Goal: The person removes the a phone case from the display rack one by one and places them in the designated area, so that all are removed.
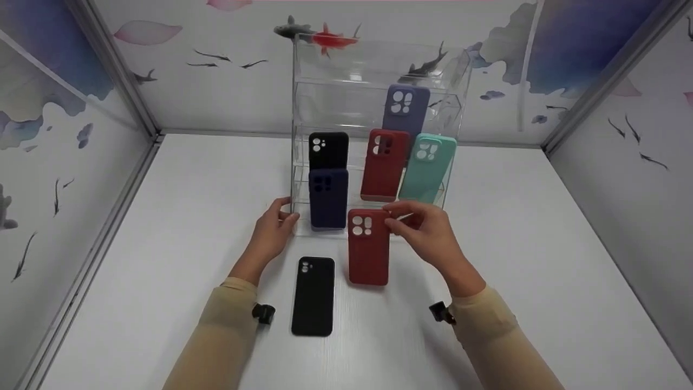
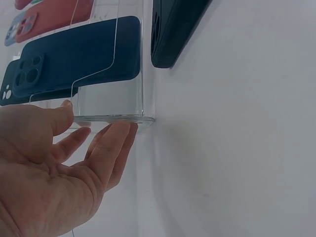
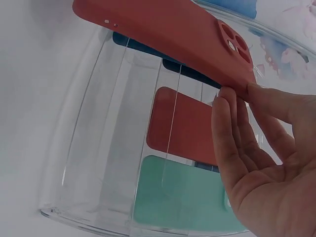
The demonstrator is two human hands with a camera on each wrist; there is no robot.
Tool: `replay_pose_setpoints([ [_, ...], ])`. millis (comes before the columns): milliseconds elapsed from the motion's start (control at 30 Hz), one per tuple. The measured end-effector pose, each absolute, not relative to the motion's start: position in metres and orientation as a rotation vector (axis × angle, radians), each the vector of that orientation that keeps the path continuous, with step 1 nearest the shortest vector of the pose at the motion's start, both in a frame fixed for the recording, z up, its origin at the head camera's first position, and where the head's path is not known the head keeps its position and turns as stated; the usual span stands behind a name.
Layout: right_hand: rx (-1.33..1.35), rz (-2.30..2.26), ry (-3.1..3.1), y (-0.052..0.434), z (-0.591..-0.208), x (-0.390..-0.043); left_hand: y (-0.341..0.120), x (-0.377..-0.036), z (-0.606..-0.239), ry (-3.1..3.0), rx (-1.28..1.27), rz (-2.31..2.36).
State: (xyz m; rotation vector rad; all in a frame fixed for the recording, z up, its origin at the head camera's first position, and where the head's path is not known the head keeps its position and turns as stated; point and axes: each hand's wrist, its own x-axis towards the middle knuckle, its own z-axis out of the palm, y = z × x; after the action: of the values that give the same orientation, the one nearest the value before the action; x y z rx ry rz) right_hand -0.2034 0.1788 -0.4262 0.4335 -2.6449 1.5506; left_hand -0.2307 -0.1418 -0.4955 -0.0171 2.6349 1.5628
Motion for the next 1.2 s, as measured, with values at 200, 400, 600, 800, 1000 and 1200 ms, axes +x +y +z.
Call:
replay_pose_setpoints([
  [200, 0.413, 1.612, -2.727, 0.177, -0.436, -0.204, -0.142, -0.232, -0.495, 2.641, -0.024, 1.560],
  [400, 0.351, 1.573, -2.835, 0.175, -0.447, -0.204, -0.142, -0.232, -0.497, 2.658, -0.006, 1.574],
  [600, 0.349, 1.531, -2.901, 0.174, -0.461, -0.204, -0.143, -0.232, -0.497, 2.661, 0.016, 1.571],
  [800, 0.388, 1.564, -2.926, 0.175, -0.474, -0.206, -0.143, -0.232, -0.496, 2.675, 0.037, 1.571],
  [1000, 0.385, 1.593, -2.969, 0.175, -0.482, -0.205, -0.143, -0.232, -0.497, 2.680, 0.029, 1.571],
  [1200, 0.404, 1.552, -3.043, 0.170, -0.488, -0.203, -0.142, -0.231, -0.497, 2.682, 0.024, 1.566],
])
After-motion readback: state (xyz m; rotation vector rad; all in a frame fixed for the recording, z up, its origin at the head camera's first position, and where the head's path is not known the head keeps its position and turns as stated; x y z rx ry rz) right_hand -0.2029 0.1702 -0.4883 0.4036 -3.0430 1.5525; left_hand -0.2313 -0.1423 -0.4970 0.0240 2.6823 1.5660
